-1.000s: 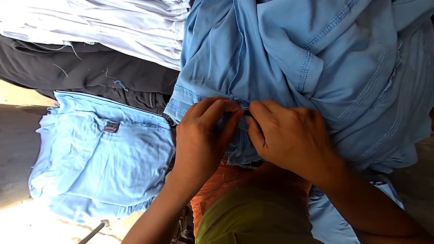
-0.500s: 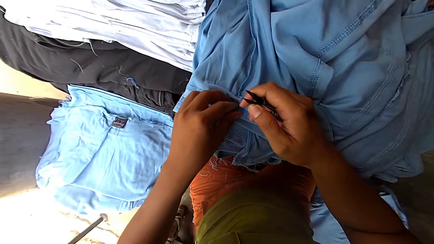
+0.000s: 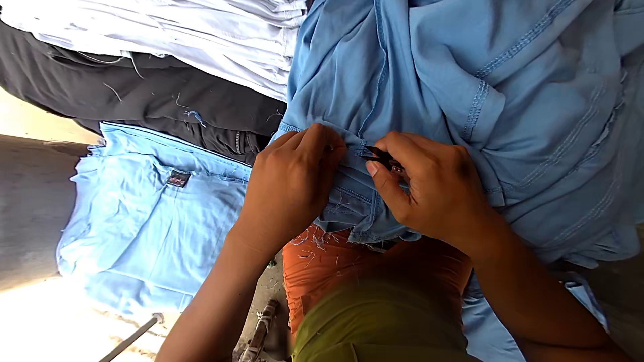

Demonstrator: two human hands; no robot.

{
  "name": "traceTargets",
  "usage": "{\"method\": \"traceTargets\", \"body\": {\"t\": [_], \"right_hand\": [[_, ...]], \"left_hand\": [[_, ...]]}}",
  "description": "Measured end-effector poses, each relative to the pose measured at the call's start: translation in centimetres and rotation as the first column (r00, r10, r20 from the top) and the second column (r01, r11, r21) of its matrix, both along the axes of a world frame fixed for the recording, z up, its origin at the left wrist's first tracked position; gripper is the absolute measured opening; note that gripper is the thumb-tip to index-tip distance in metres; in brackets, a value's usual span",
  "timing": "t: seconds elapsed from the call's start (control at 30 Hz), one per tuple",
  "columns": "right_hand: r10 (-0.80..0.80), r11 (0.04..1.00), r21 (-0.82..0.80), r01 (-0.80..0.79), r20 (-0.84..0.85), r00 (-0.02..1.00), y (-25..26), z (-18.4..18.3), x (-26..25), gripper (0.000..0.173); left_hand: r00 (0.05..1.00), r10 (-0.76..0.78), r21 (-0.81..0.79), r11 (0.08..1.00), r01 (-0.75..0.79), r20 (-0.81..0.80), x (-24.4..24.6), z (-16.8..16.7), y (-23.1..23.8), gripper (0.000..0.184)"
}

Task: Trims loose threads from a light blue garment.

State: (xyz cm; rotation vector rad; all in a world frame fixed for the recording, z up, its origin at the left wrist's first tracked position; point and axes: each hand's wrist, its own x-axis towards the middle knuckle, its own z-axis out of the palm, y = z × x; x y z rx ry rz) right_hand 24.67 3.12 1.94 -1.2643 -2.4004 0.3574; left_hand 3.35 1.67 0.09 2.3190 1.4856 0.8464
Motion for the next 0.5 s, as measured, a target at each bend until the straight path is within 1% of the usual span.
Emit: {"method": "traceTargets", "body": {"t": [0.07, 0.17, 0.27, 0.4, 0.5], "right_hand": [[-0.002, 0.999, 0.033, -0.001, 0.098, 0.995, -0.1, 0.0, -0.3, 0.029], [-0.018, 0.998, 0.055, 0.008, 0.195, 0.981, 0.1, 0.3, -0.9, 0.028], [-0.031, 0.999, 0.050, 0.019, 0.251, 0.967, 0.2, 0.6, -1.4, 0.027], [-0.017, 0.998, 0.059, 0.003, 0.241, 0.970, 0.2, 0.6, -1.5, 0.027], [0.005, 0.999, 0.031, -0.010, 0.154, 0.988, 0.5, 0.5, -1.0, 0.027]], "left_hand": [[1.000, 0.003, 0.015, 1.000, -0.003, -0.028, 0.2, 0.1, 0.0, 0.023], [0.999, -0.001, 0.039, 0.999, 0.003, -0.043, 0.3, 0.1, 0.4, 0.024], [0.999, -0.001, 0.049, 0.999, 0.003, -0.040, 0.3, 0.1, 0.5, 0.026], [1.000, 0.009, 0.039, 0.999, -0.008, -0.018, 0.3, 0.0, 0.5, 0.026], [0.993, 0.005, -0.063, 0.998, 0.003, 0.118, -0.4, 0.0, 0.2, 0.024]]}}
